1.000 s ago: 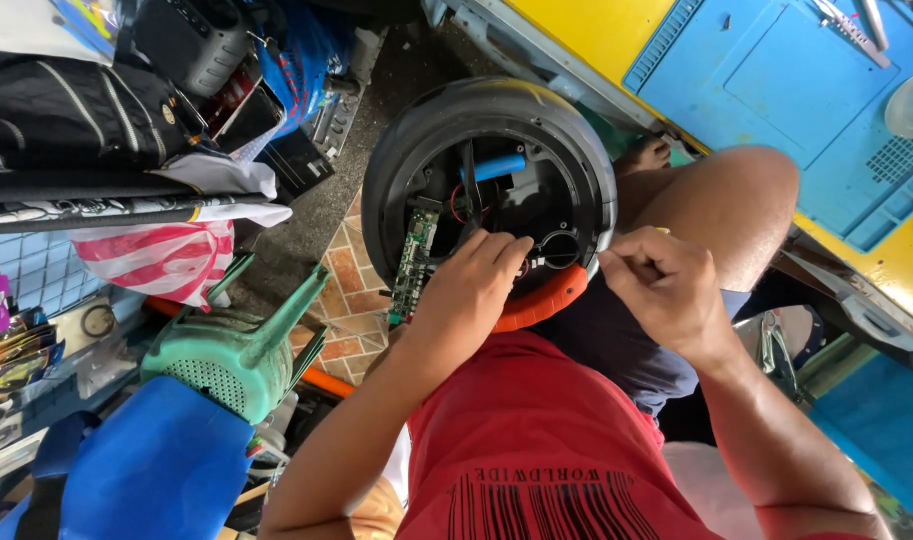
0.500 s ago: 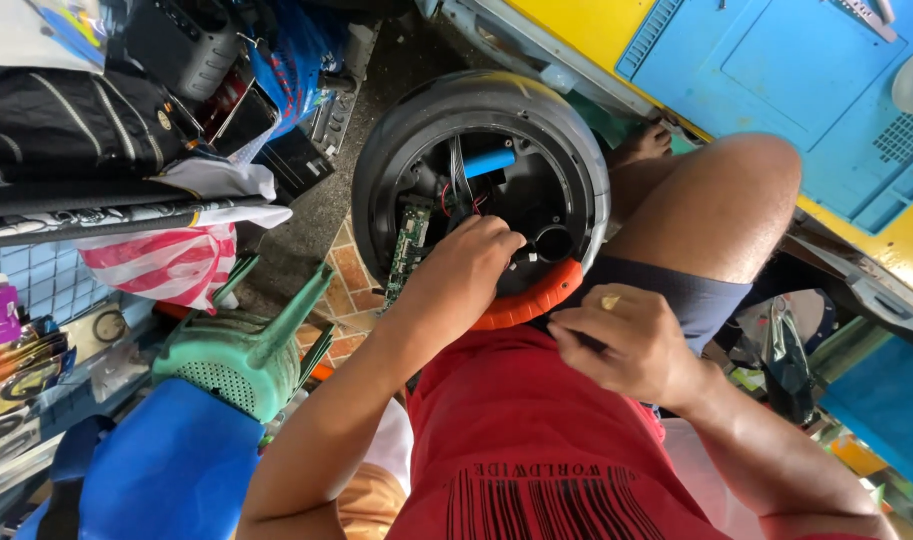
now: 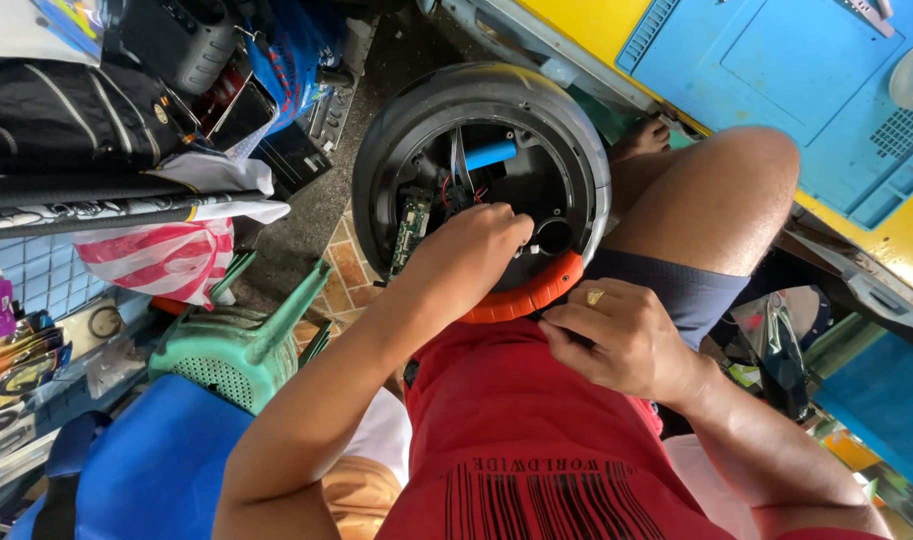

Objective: Examining and manipulating the internal circuit board and wiring of an electronic device for repair.

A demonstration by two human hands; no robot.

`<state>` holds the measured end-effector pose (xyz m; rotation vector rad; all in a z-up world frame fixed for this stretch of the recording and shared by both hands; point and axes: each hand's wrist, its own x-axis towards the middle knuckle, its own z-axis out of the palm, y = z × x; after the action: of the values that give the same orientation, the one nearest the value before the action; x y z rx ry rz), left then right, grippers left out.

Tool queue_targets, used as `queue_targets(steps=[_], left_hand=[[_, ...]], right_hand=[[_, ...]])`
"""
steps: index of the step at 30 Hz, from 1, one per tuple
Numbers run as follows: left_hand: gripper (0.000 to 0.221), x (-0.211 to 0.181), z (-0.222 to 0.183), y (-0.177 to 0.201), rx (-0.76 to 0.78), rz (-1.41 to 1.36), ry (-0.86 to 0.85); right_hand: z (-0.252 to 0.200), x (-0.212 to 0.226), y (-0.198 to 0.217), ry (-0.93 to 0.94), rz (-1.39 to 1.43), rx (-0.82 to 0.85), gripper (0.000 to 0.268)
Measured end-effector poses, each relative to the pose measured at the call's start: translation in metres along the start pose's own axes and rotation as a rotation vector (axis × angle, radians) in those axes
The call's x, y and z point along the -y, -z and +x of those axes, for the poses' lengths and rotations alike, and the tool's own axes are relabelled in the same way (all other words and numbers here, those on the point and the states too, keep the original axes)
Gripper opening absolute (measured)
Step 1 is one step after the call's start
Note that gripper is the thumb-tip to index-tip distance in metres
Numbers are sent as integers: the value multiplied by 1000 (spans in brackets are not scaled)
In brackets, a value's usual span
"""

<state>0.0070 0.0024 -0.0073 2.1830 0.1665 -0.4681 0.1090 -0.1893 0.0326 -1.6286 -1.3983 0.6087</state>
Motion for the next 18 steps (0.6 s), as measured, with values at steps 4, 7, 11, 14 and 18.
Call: queue_targets(steps=[4, 7, 11, 14, 18], left_hand=[[20, -5, 8, -3, -33, 135, -36], [21, -5, 11, -4, -36, 160, -54], [23, -5, 10, 6, -4, 92, -62], [26, 1, 16, 1, -10, 76, -47], [25, 4, 28, -1, 35, 77, -34]], right_hand=[[5, 4, -3, 23, -36, -8, 9], [9, 11, -11, 19, -61, -10, 9], [14, 18, -24, -12, -76, 24, 8], [10, 18, -21, -56, -33, -1, 3], [-9, 3, -20, -116, -54, -75, 8]])
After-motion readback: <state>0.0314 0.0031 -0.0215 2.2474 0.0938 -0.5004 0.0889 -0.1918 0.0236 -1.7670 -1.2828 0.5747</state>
